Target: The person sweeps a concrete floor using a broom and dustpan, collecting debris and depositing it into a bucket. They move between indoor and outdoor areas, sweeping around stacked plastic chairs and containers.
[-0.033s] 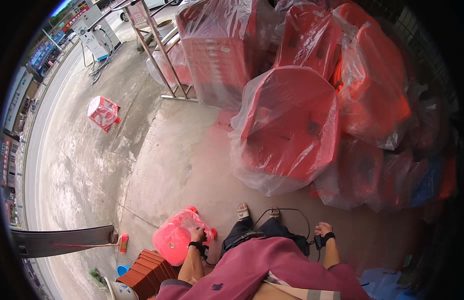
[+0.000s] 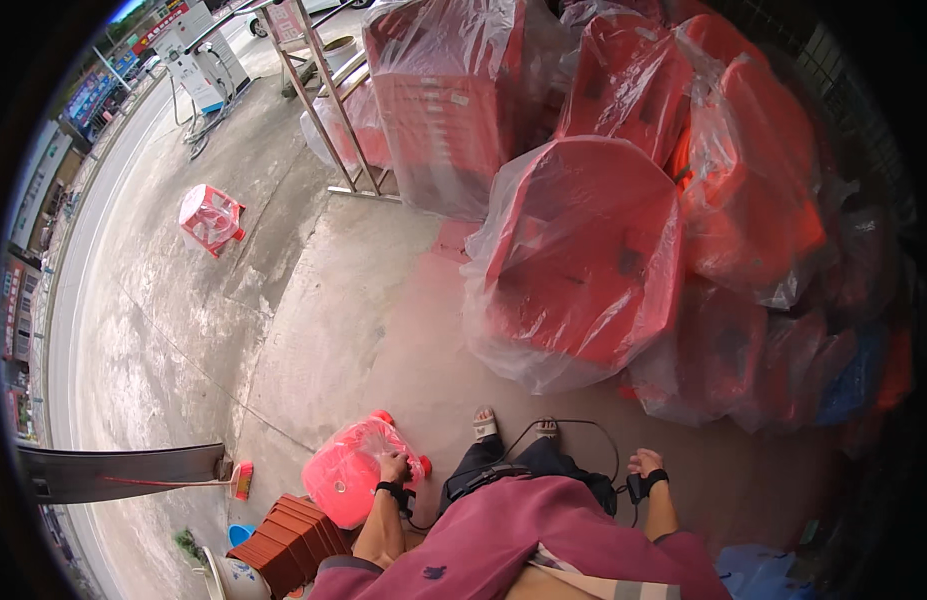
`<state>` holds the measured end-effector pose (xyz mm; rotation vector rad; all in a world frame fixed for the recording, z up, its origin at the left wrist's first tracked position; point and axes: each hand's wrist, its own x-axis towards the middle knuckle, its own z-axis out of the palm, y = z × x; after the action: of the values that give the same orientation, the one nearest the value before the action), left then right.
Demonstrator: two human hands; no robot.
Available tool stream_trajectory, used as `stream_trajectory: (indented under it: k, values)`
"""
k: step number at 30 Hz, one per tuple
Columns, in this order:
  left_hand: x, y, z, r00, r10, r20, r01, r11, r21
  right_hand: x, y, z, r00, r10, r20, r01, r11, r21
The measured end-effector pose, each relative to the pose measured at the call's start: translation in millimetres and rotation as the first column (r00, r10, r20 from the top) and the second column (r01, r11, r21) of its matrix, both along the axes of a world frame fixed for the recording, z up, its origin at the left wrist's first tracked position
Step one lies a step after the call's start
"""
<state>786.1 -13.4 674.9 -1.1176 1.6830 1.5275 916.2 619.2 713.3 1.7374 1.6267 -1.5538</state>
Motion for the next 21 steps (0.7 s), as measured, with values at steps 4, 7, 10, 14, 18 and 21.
stream_trajectory:
  k: [4, 7, 10, 14, 18, 21]
  values:
    - [9.0, 4.6, -15.2, 0.998, 0.064, -0.003, -0.064, 0.997, 0.036, -2.8, 17.7, -7.6, 0.999, 0.049, -0.019, -0.049, 0.999, 0.008]
    - [14.9, 12.2, -21.8, 0.998, 0.058, -0.036, -0.057, 0.998, 0.014, -13.4, 26.7, -7.7, 0.996, 0.089, -0.031, -0.088, 0.996, 0.01]
    - [22.8, 17.9, -24.4, 0.998, 0.062, -0.002, -0.062, 0.998, 0.012, -26.2, 29.1, -2.6, 0.994, 0.102, -0.038, -0.101, 0.995, 0.019]
    - [34.7, 16.7, -30.0, 0.994, 0.109, -0.01, -0.109, 0.993, 0.034, -43.2, 28.7, 4.6, 0.992, 0.121, -0.041, -0.119, 0.992, 0.035]
    - [42.5, 4.9, -40.9, 0.993, 0.118, 0.013, -0.119, 0.984, 0.135, -54.5, 26.3, 7.2, 0.989, 0.145, -0.017, -0.144, 0.987, 0.069]
    - [46.3, -2.3, -44.0, 0.988, 0.147, 0.044, -0.153, 0.975, 0.16, -59.2, 22.9, 8.0, 0.986, 0.167, -0.021, -0.165, 0.984, 0.073]
